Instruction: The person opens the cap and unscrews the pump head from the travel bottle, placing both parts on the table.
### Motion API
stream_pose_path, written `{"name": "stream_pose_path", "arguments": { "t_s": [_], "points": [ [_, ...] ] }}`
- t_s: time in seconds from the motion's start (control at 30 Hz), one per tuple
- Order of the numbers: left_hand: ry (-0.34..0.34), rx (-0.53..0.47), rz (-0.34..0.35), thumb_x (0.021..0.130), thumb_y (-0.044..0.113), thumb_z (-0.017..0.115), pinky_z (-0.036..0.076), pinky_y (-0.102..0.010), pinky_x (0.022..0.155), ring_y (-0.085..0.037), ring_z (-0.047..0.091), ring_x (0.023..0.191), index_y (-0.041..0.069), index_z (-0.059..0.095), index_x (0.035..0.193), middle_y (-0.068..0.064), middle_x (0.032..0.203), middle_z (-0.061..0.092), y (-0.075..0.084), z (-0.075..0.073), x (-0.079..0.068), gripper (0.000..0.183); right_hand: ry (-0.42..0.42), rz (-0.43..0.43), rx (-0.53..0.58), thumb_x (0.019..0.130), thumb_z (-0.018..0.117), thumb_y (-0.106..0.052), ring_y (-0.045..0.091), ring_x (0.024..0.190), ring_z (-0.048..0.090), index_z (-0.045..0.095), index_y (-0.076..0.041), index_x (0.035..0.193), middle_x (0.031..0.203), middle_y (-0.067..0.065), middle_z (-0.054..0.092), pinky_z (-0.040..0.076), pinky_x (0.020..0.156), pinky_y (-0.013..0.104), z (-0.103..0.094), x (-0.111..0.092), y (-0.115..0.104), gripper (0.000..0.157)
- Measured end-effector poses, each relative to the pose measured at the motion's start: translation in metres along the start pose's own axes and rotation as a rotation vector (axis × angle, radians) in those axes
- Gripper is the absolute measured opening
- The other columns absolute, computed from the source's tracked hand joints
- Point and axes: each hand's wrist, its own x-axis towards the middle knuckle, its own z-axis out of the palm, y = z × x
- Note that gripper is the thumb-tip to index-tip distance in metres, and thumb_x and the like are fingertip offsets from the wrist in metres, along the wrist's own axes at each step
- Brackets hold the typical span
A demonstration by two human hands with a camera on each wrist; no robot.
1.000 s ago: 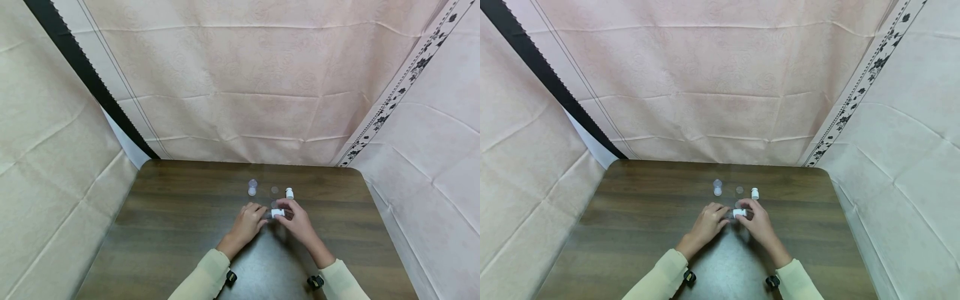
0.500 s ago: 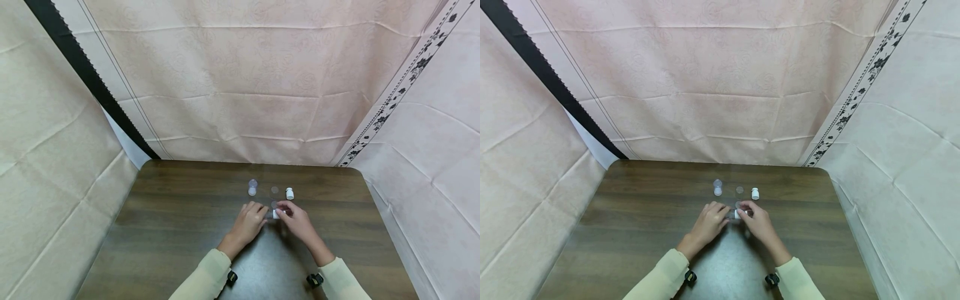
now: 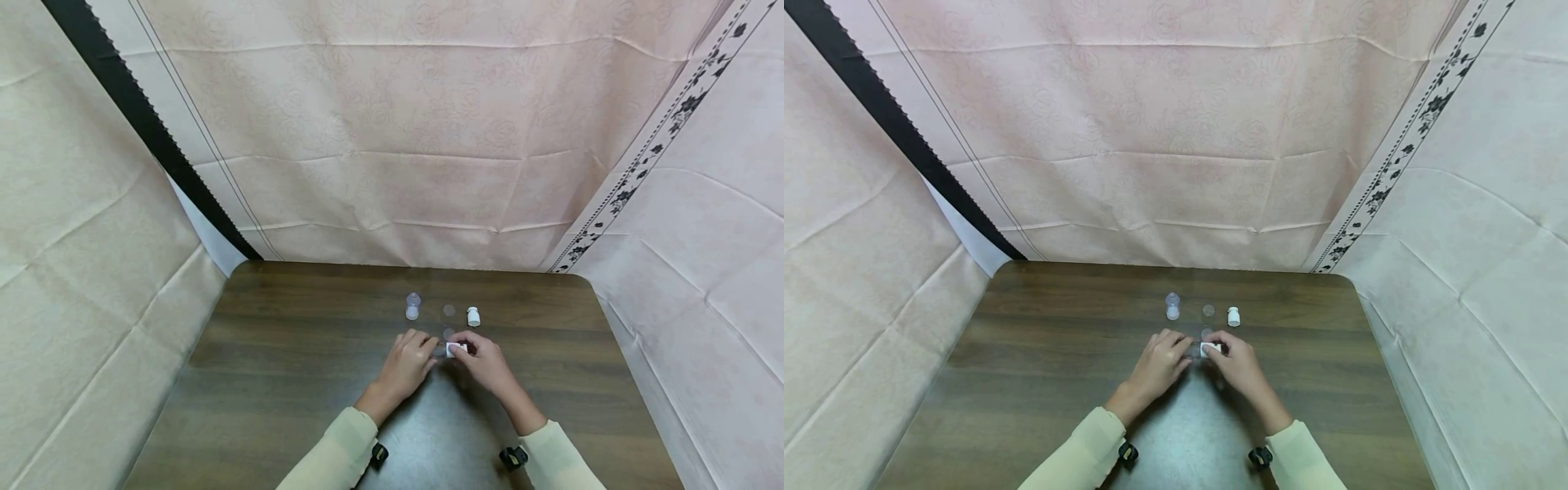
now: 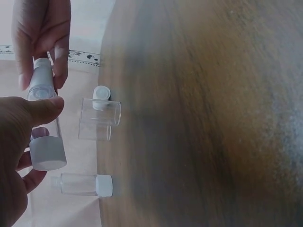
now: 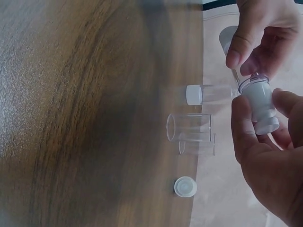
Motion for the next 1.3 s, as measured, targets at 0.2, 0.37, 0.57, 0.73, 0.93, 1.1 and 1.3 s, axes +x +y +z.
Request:
{"name": "stream_pose_path", "arguments": {
  "t_s": [0.2, 0.37, 0.57, 0.73, 0.93, 1.1, 1.3],
  "points": [
    [-0.006, -0.044, -0.049, 0.078, 0.027, 0.091, 0.049, -0.032, 0.069, -0.018, 0.064, 0.091, 0.013, 0.076, 0.11, -0.001, 0.1, 0.071, 0.0003, -0.0002, -0.0012, 0.038, 0.029, -0.059, -0.013, 0.089, 0.082, -0.013, 0.013, 0.089, 0.062, 0.074, -0.015, 0.11, 0.104, 0.004, 0.073, 0.053, 0.076, 0.023, -0.0014, -0.0014, -0.0016, 0.022],
    [-0.055, -0.101, -0.095, 0.083, 0.03, 0.088, 0.051, -0.032, 0.072, -0.017, 0.064, 0.091, 0.013, 0.076, 0.112, 0.0, 0.102, 0.071, 0.0018, -0.0031, -0.0014, 0.037, 0.044, -0.109, 0.04, 0.086, 0.082, -0.003, 0.024, 0.106, 0.069, 0.072, -0.013, 0.111, 0.115, 0.009, 0.073, 0.059, 0.083, 0.028, -0.0004, -0.003, -0.0023, 0.028],
    [-0.068, -0.146, -0.125, 0.083, 0.03, 0.088, 0.055, -0.034, 0.074, -0.017, 0.066, 0.092, 0.013, 0.076, 0.113, -0.001, 0.102, 0.071, 0.0018, -0.0041, -0.0011, 0.037, 0.065, -0.249, 0.051, 0.084, 0.078, 0.01, 0.03, 0.108, 0.069, 0.071, -0.008, 0.111, 0.117, 0.013, 0.07, 0.061, 0.086, 0.035, 0.0033, -0.0038, -0.0015, 0.034],
    [-0.068, -0.145, -0.129, 0.082, 0.03, 0.089, 0.055, -0.033, 0.074, -0.017, 0.066, 0.091, 0.012, 0.076, 0.112, -0.002, 0.102, 0.071, 0.0006, -0.0031, -0.0016, 0.037, 0.064, -0.315, 0.074, 0.082, 0.077, 0.014, 0.032, 0.114, 0.067, 0.07, -0.006, 0.117, 0.124, 0.014, 0.068, 0.06, 0.09, 0.038, 0.0043, -0.0045, -0.0017, 0.04],
    [-0.063, -0.092, -0.118, 0.082, 0.031, 0.089, 0.052, -0.032, 0.072, -0.017, 0.065, 0.091, 0.014, 0.076, 0.113, 0.0, 0.103, 0.072, -0.0006, -0.0045, -0.0007, 0.037, 0.079, -0.201, 0.13, 0.089, 0.079, 0.0, 0.035, 0.12, 0.066, 0.066, -0.001, 0.127, 0.132, 0.016, 0.064, 0.057, 0.096, 0.043, 0.0012, -0.0039, -0.0012, 0.041],
    [-0.031, -0.047, -0.089, 0.08, 0.028, 0.091, 0.049, -0.032, 0.074, -0.018, 0.063, 0.092, 0.013, 0.077, 0.112, 0.0, 0.103, 0.071, -0.0013, -0.0032, -0.0002, 0.038, 0.084, -0.013, 0.075, 0.097, 0.074, -0.019, 0.033, 0.114, 0.069, 0.065, -0.005, 0.129, 0.126, 0.016, 0.069, 0.057, 0.096, 0.045, -0.0002, -0.0028, 0.0012, 0.037],
    [-0.02, -0.014, -0.049, 0.08, 0.024, 0.091, 0.048, -0.032, 0.073, -0.019, 0.063, 0.093, 0.013, 0.076, 0.112, -0.002, 0.105, 0.071, 0.0002, -0.0035, 0.0014, 0.037, 0.023, 0.048, 0.023, 0.102, 0.066, -0.023, 0.023, 0.094, 0.069, 0.071, -0.012, 0.118, 0.104, 0.01, 0.072, 0.053, 0.077, 0.029, 0.0005, -0.0036, 0.0047, 0.02]
  ]
}}
